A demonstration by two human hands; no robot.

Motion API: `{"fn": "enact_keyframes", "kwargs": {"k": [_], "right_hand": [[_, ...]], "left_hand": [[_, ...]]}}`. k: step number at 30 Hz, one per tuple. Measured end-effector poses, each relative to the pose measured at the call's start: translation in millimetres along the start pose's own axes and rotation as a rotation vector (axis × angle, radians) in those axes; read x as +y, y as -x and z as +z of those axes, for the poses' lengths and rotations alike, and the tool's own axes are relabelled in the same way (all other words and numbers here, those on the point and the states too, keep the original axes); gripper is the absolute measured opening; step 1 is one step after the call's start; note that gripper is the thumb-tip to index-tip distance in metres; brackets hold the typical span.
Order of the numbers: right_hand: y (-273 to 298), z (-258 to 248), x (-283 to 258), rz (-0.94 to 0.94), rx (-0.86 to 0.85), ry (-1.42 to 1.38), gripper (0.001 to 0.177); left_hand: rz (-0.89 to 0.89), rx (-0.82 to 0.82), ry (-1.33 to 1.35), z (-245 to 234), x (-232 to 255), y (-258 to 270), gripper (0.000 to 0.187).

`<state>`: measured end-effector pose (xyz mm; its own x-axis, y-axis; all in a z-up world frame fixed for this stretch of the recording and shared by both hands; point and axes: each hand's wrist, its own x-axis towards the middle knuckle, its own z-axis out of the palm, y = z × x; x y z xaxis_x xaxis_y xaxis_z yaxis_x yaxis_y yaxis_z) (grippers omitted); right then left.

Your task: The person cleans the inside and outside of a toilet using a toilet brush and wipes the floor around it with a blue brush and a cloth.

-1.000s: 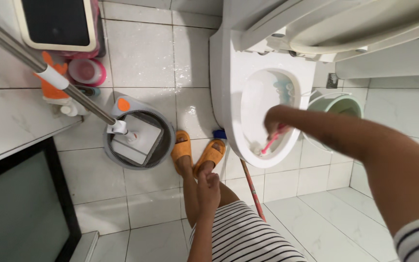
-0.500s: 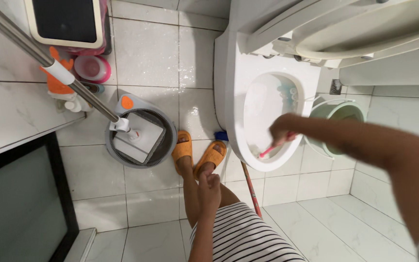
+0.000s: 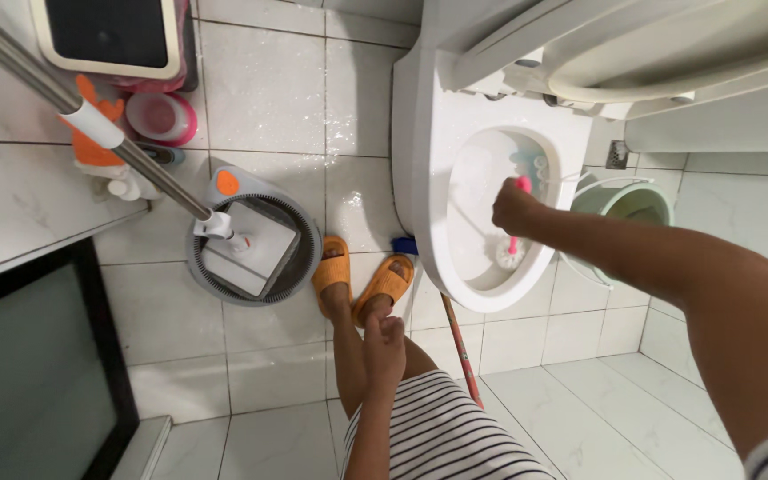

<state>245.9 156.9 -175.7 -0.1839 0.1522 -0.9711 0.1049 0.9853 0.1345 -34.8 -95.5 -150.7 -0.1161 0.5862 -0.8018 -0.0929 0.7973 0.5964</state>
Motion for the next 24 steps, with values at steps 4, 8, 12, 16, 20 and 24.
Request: {"fn": "enact_keyframes", "kwargs": {"k": [4,8,12,16,20,24], "right_hand": [[-12.6,-1.4,-4.5,-0.068,0.116,-0.169,0.039],[-5.0,-9.0,24.5,0.076,-0.033,-0.434,0.054],[11.0,20.0,30.8,0.104,-0.268,-0.491,0.052],[0.4,37.0,20.3,0.051,-0.198,-0.293,0.039],[-37.0,26.3,4.7,-0.043,-0.187,0.078,0.047],[-60.4,12.9,-19.2,-0.157,-0.128,-0.030,0.024]], "left_hand": [[-0.073,-0.024,0.031,0.6,-8.6,0.4,0.037],[-0.010,-0.057,0.162,11.0,-29.6,-1.7,0.036],[-0.023,-0.036,0.080,13.6,-30.2,-11.7,0.035],[0.163,-0.010,0.026,22.9,-10.9,-24.8,0.033],[0.039,-0.060,-0.050,31.3,34.2,-23.0,0.033],[-0.017,-0.081,-0.075,32.1,67.6,-13.3,0.033]]}}
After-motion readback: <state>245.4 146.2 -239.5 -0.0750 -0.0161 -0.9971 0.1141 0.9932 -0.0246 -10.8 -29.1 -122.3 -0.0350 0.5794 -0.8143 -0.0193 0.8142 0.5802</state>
